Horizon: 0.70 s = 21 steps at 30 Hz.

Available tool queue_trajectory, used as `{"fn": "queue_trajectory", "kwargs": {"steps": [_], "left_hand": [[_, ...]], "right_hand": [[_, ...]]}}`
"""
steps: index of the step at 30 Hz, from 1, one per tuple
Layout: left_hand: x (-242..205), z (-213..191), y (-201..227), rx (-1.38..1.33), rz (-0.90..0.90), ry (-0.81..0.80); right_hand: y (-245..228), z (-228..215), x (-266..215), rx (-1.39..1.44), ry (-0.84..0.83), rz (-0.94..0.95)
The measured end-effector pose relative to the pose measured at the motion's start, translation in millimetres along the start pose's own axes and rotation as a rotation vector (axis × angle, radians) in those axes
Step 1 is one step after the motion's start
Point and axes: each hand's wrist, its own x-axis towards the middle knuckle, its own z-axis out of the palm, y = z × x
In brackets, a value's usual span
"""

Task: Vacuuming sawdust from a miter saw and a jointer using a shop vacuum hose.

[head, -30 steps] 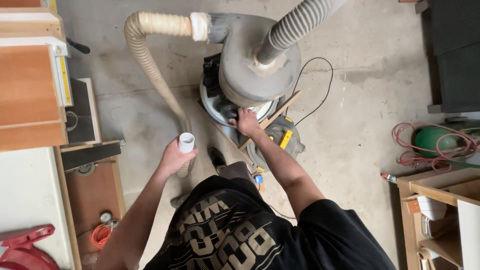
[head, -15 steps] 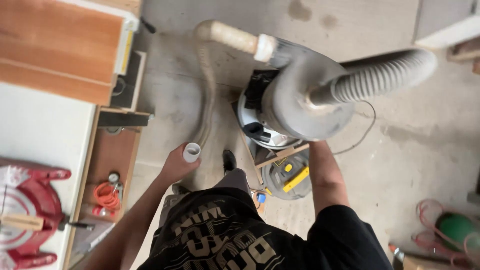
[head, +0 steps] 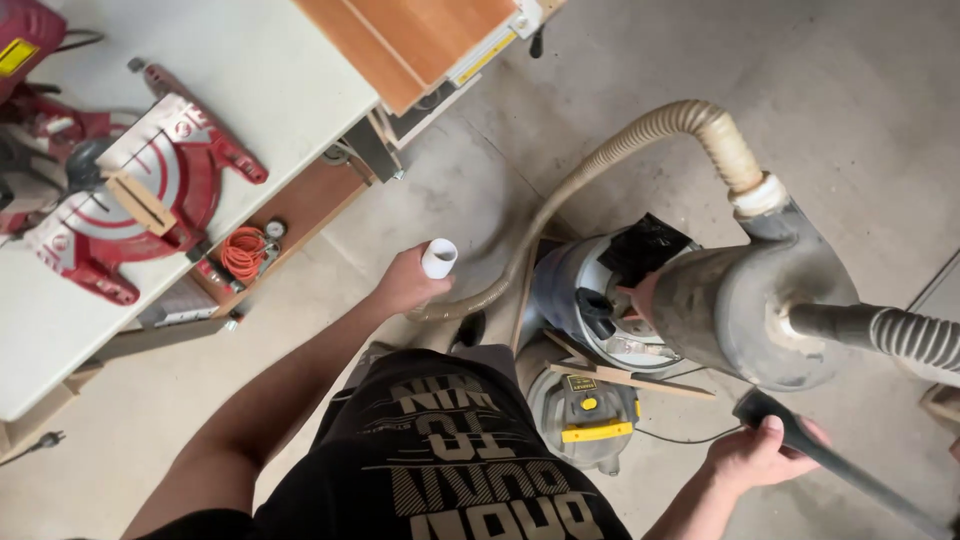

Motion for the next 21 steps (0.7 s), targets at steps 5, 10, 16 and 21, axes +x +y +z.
{"fn": "queue_trajectory", "kwargs": {"steps": [5, 10, 16, 21], "left_hand": [[-25, -18, -24, -0.088, 0.239, 0.106], [-65, -61, -40, -0.087, 0.274, 0.148], [-100, -104, -108, -0.147, 0.260, 0.258], [-97, -114, -163, -0.326, 0.252, 0.307]], "right_hand": [[-55, 182, -55, 0.267, -0.691, 0.172], [-101, 356, -161, 0.392, -1.351, 0.212], [-132, 426, -231, 0.297, -1.833, -0.093], [-146, 472, -299, 0.320, -1.985, -0.121]]}}
